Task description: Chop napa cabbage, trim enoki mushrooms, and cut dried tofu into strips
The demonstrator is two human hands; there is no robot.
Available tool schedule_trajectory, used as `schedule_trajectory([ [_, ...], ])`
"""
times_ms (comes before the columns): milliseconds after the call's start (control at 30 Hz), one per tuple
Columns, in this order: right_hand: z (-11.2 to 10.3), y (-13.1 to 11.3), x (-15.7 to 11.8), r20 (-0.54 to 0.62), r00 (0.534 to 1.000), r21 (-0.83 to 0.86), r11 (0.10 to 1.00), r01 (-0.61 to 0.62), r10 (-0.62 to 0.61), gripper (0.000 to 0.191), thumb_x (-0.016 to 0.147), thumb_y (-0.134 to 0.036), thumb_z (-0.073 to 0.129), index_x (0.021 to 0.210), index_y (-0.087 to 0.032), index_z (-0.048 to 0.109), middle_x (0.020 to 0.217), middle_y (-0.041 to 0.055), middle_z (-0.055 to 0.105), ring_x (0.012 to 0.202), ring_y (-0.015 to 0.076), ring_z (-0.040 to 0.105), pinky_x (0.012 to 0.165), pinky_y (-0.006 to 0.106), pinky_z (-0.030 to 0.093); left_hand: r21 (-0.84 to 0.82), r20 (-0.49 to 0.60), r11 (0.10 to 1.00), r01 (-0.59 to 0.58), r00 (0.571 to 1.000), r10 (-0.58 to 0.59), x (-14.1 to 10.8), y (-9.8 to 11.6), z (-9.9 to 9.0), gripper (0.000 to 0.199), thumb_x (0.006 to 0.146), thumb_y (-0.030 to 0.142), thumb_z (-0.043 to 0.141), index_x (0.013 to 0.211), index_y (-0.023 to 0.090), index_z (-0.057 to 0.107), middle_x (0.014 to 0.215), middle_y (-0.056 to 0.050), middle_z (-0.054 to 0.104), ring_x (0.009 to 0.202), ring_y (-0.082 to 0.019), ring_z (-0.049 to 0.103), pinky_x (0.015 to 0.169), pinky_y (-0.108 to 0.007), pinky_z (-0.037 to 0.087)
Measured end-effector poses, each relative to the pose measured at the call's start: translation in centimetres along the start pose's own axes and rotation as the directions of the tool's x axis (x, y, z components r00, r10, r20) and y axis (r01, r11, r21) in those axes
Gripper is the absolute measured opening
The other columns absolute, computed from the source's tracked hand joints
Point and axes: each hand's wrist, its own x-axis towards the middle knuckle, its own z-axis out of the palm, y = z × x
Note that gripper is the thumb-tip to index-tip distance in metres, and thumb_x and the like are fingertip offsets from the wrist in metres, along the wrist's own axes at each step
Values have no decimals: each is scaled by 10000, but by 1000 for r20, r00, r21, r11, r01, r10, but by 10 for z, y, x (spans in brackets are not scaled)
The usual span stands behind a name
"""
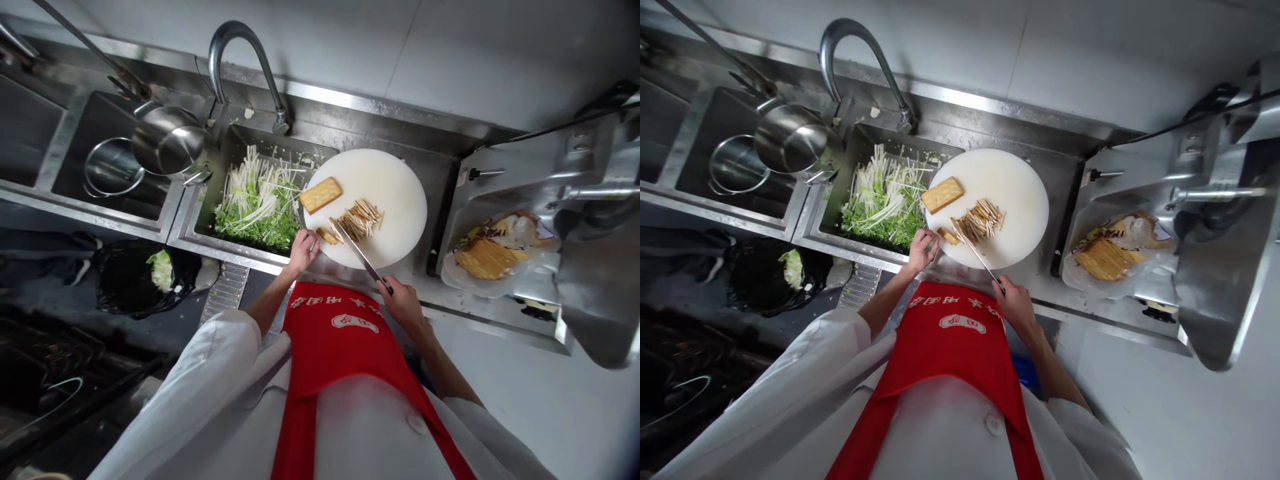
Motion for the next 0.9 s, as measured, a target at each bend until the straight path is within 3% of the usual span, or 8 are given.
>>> schedule_trajectory([
  [67, 1, -6, 6, 41, 999, -45, 999, 26, -24, 378, 1032, -453, 406, 1063, -228, 709, 739, 47, 719, 686, 221, 641, 665, 281, 348, -28, -95, 996, 88, 991, -90, -11, 6, 11, 222, 1053, 369, 500, 951, 208, 616, 985, -90, 612, 971, -220, 631, 910, -434, 568],
  [133, 2, -11, 13, 68, 997, -93, 995, 43, -37, 367, 1048, -423, 396, 1070, -225, 704, 773, 55, 731, 694, 217, 636, 667, 281, 336, -47, -137, 989, 141, 980, -147, -17, 12, 21, 262, 1001, 447, 624, 1055, 191, 599, 1140, -128, 596, 1114, -261, 618, 994, -480, 551],
  [267, 7, -21, 25, 105, 994, -199, 978, 64, -44, 349, 1067, -385, 388, 1098, -216, 692, 838, 74, 756, 718, 220, 642, 672, 286, 321, 10, -85, 983, 181, 980, -180, -17, 20, 39, 662, 739, 571, 889, 1162, 201, 540, 1451, -210, 440, 1383, -391, 466, 1143, -622, 440],
  [367, 13, -27, 30, 127, 990, -244, 966, 84, -54, 352, 1079, -380, 382, 1117, -211, 687, 862, 81, 762, 731, 223, 652, 672, 289, 316, 55, -41, 976, 209, 977, -207, -14, 18, 46, 540, 777, 516, 869, 1113, 227, 561, 1411, -185, 483, 1352, -383, 485, 1130, -645, 436],
  [500, 16, -29, 31, 130, 990, -260, 961, 93, -61, 352, 1084, -374, 375, 1125, -212, 685, 881, 79, 770, 739, 224, 659, 675, 289, 315, 42, 1, 987, 156, 988, -156, -10, 10, 42, 352, 836, 366, 819, 1076, 224, 604, 1321, -148, 567, 1279, -345, 550, 1109, -606, 470],
  [700, 18, -30, 33, 135, 989, -262, 961, 88, -54, 351, 1092, -379, 374, 1129, -212, 681, 879, 78, 773, 750, 226, 666, 674, 289, 315, -10, 71, 999, 36, 997, -35, -13, -1, 26, 433, 862, 370, 803, 1217, 214, 609, 1388, -161, 547, 1317, -335, 543, 1143, -567, 473],
  [900, 18, -29, 36, 137, 989, -271, 959, 87, -51, 350, 1098, -387, 382, 1139, -207, 679, 882, 86, 772, 763, 225, 670, 681, 292, 309, -29, 103, 999, 25, 994, -22, -10, -12, 24, 296, 966, 385, 664, 1228, 248, 643, 1397, -144, 536, 1274, -306, 574, 1107, -541, 507],
])
